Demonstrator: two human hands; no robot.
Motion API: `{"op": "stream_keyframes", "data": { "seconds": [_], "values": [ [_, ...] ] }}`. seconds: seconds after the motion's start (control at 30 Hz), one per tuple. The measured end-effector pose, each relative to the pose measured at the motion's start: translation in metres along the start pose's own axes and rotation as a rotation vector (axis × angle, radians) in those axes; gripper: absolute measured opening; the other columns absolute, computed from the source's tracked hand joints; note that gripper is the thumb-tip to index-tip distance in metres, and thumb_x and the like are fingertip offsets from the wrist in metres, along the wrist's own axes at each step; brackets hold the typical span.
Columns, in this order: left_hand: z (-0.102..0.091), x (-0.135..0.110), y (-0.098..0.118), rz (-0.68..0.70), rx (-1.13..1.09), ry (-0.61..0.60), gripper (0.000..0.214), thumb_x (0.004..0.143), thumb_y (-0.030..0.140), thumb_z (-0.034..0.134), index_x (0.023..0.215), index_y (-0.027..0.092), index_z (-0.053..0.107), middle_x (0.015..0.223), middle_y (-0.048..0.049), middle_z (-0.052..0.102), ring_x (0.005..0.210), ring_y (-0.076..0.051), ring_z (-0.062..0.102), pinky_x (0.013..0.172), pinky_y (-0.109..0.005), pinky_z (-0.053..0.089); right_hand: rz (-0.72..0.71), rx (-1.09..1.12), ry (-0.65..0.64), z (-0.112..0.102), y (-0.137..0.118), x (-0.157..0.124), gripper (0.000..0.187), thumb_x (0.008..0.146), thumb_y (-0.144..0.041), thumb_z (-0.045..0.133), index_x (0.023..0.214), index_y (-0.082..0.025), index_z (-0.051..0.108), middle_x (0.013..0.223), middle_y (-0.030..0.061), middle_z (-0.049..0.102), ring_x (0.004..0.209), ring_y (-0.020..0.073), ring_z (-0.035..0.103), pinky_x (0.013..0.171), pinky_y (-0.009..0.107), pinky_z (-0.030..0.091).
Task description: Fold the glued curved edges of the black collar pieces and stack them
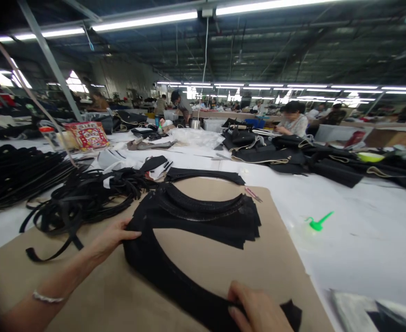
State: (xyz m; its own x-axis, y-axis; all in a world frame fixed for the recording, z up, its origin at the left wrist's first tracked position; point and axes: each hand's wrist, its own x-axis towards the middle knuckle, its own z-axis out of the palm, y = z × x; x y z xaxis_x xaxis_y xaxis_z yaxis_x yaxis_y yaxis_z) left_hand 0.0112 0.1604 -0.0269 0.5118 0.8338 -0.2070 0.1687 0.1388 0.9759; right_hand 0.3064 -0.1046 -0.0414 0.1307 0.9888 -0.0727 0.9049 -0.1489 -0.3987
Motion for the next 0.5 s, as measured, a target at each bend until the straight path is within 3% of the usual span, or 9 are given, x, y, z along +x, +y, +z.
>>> {"op": "stream_keyframes", "data": {
  "seconds": [0.13, 0.23, 0.5],
  "values": [
    [0.007, 0.028, 0.014, 0.050, -0.039, 0.034, 0.032, 0.056, 0.028, 0.078, 0.084, 0.016, 0.069, 0.080, -0.0026, 0.074, 0.088, -0.026, 0.068, 0.085, -0.035, 0.049, -0.007, -0.183, 0.139, -0.028, 0.001, 0.037, 0.017, 0.085, -0.013, 0.051, 0.080, -0.027, 0.060, 0.073, -0.0038, 0.068, 0.069, 0.0177, 0.065, 0.062, 0.026, 0.040],
    [0.008, 0.047, 0.016, 0.066, -0.041, 0.082, 0.034, 0.055, 0.027, 0.078, 0.086, 0.015, 0.069, 0.078, -0.0019, 0.074, 0.084, -0.026, 0.068, 0.085, -0.036, 0.050, -0.038, -0.226, 0.167, -0.041, 0.001, 0.062, 0.017, 0.086, -0.012, 0.051, 0.082, -0.025, 0.060, 0.075, -0.0035, 0.067, 0.071, 0.0172, 0.065, 0.064, 0.027, 0.039],
    [-0.004, 0.078, 0.000, 0.081, 0.050, 0.180, 0.040, 0.055, 0.028, 0.074, 0.092, 0.014, 0.067, 0.080, -0.0040, 0.074, 0.083, -0.029, 0.070, 0.080, -0.040, 0.053, -0.118, -0.319, 0.155, -0.040, 0.012, 0.110, 0.018, 0.089, -0.009, 0.047, 0.084, -0.023, 0.058, 0.081, -0.0022, 0.063, 0.071, 0.0167, 0.061, 0.069, 0.029, 0.038]
  ]
}}
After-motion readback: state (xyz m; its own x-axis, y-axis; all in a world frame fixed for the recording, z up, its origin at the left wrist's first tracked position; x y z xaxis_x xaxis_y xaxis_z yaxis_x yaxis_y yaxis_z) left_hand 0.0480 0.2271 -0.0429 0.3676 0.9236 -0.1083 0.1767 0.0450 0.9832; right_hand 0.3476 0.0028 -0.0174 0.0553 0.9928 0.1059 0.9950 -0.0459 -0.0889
